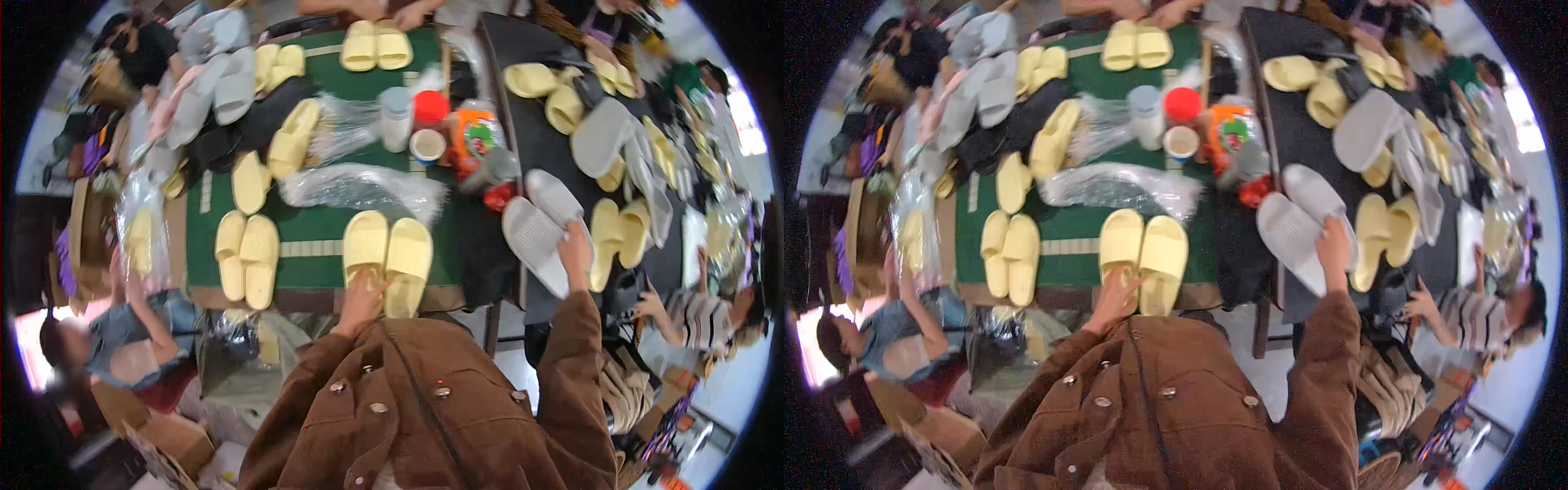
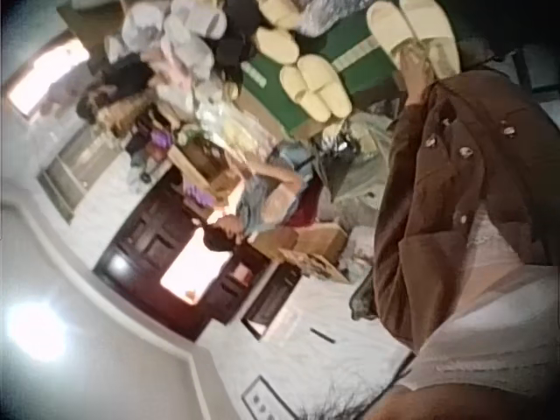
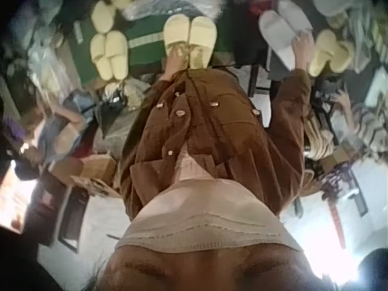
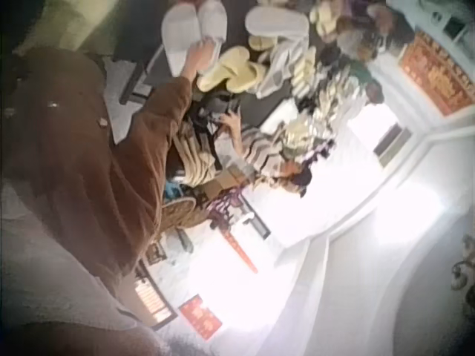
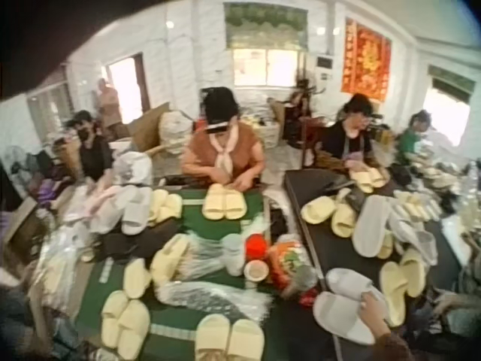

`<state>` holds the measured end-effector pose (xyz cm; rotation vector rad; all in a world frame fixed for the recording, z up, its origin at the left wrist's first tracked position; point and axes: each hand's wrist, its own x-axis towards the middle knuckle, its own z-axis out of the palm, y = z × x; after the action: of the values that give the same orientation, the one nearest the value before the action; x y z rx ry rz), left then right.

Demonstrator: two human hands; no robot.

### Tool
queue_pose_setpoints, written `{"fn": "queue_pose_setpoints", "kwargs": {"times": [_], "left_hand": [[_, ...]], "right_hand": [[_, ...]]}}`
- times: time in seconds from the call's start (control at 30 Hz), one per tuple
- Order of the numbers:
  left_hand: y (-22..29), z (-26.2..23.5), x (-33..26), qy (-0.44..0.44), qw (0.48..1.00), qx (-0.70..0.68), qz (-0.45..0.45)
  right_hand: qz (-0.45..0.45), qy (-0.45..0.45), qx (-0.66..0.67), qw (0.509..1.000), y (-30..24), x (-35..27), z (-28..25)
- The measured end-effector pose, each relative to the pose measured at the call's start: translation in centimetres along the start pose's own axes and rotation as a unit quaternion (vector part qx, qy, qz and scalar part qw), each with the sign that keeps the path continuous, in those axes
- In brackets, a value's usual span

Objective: The person assembles slipper sandals by hand at a workbench. They pick up slipper soles and straps, align them, and press them together to form pairs. The person handles yellow, white, and black slipper components, placing finished pairs on the table while other workers perform similar tasks nearby.

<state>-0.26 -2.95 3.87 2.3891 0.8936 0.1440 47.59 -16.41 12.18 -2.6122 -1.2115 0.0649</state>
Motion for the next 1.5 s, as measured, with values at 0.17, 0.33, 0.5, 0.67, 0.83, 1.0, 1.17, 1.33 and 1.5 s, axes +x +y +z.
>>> {"fn": "queue_pose_setpoints", "kwargs": {"times": [0.17,0.33,0.5,0.67,0.83,1.0,1.17,1.33,1.5], "left_hand": [[0.2,2.1,1.1,0.003,0.998,0.059,-0.008],[0.9,2.5,2.4,0.036,0.997,0.045,-0.049],[-0.8,1.8,1.4,0.109,0.984,-0.002,-0.14],[-7.7,-1.0,-2.1,0.183,0.957,0.083,-0.211],[-15.4,-6.2,-3.8,0.166,0.922,0.146,-0.317],[-25.7,-8.1,-5.4,0.187,0.91,0.083,-0.36],[-29.6,-8.1,-6.5,0.189,0.936,0.063,-0.291],[-22.8,-8.1,-5.4,0.344,0.875,-0.026,-0.339],[-14.6,-7.2,-4.7,0.368,0.863,-0.042,-0.344]], "right_hand": [[0.091,-0.099,-0.055,0.989,-0.4,-5.4,0.2],[0.126,-0.088,-0.045,0.987,1.3,-9.0,3.3],[0.11,-0.105,-0.027,0.988,0.7,-8.5,2.6],[0.111,-0.065,-0.015,0.992,2.1,-8.9,4.1],[0.102,-0.099,-0.042,0.989,-0.7,-9.1,1.9],[0.076,-0.09,-0.009,0.993,-6.5,-11.1,0.4],[-0.11,-0.202,0.003,0.973,-15.4,-10.5,-0.8],[-0.2,-0.218,-0.018,0.955,-23.3,-7.9,4.3],[-0.101,-0.282,0.062,0.952,-31.0,-6.6,9.1]]}}
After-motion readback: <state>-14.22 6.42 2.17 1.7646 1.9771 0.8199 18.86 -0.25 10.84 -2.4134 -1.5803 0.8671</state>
